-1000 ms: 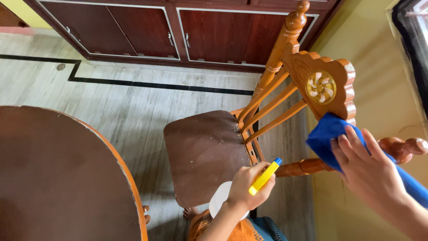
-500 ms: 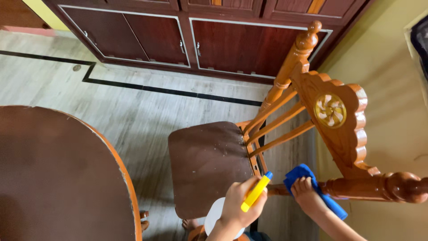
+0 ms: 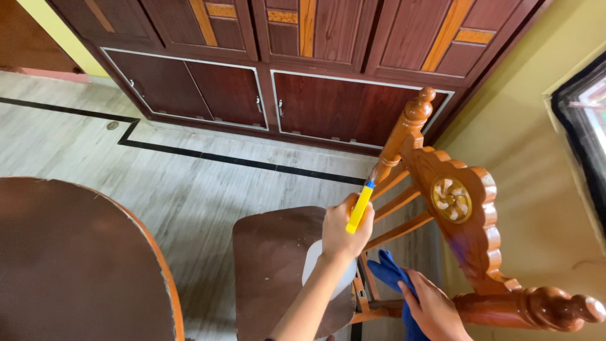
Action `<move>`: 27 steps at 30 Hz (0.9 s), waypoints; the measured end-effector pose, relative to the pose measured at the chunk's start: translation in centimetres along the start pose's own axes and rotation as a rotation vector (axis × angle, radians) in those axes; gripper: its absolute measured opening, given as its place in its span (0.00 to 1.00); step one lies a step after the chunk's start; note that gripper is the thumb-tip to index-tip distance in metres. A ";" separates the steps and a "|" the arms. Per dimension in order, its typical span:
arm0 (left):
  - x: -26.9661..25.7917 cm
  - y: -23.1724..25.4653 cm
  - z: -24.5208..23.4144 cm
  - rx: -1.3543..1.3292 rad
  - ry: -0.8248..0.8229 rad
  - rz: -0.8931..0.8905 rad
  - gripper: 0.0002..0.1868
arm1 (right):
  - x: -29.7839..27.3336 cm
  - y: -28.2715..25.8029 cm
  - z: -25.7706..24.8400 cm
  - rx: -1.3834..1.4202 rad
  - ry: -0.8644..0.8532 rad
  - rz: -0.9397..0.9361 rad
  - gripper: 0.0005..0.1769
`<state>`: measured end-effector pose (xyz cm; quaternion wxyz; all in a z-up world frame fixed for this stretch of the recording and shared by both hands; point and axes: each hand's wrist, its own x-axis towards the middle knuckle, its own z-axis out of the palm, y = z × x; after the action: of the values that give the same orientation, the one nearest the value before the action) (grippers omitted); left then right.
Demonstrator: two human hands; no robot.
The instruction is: The person sprays a cleaning solution from a yellow spray bottle and wipes a wooden chair with a blue cloth. They then move to a wooden cabinet and continue spraying and wiping the surface.
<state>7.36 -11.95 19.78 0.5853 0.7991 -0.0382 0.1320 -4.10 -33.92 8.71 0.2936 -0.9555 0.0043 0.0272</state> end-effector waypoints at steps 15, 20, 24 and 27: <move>-1.5 -0.9 0.1 -0.024 0.013 -0.053 0.09 | 21.7 -17.6 -15.5 -0.726 0.604 -0.645 0.24; -2.5 -1.0 -0.4 -0.024 0.042 -0.063 0.13 | 27.3 -13.2 -12.7 -1.636 0.333 -0.556 0.28; -3.2 -1.4 -0.6 0.002 0.040 -0.095 0.15 | 29.9 -10.3 -9.2 -1.741 0.193 -0.581 0.32; -3.6 -1.7 -0.9 0.038 0.067 -0.095 0.12 | 31.1 -7.6 -5.7 -1.728 0.100 -0.585 0.32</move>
<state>4.12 -10.88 17.57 0.5765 0.8062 0.0220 0.1314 27.45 -30.58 15.98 -0.5293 -0.8059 -0.2471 -0.0961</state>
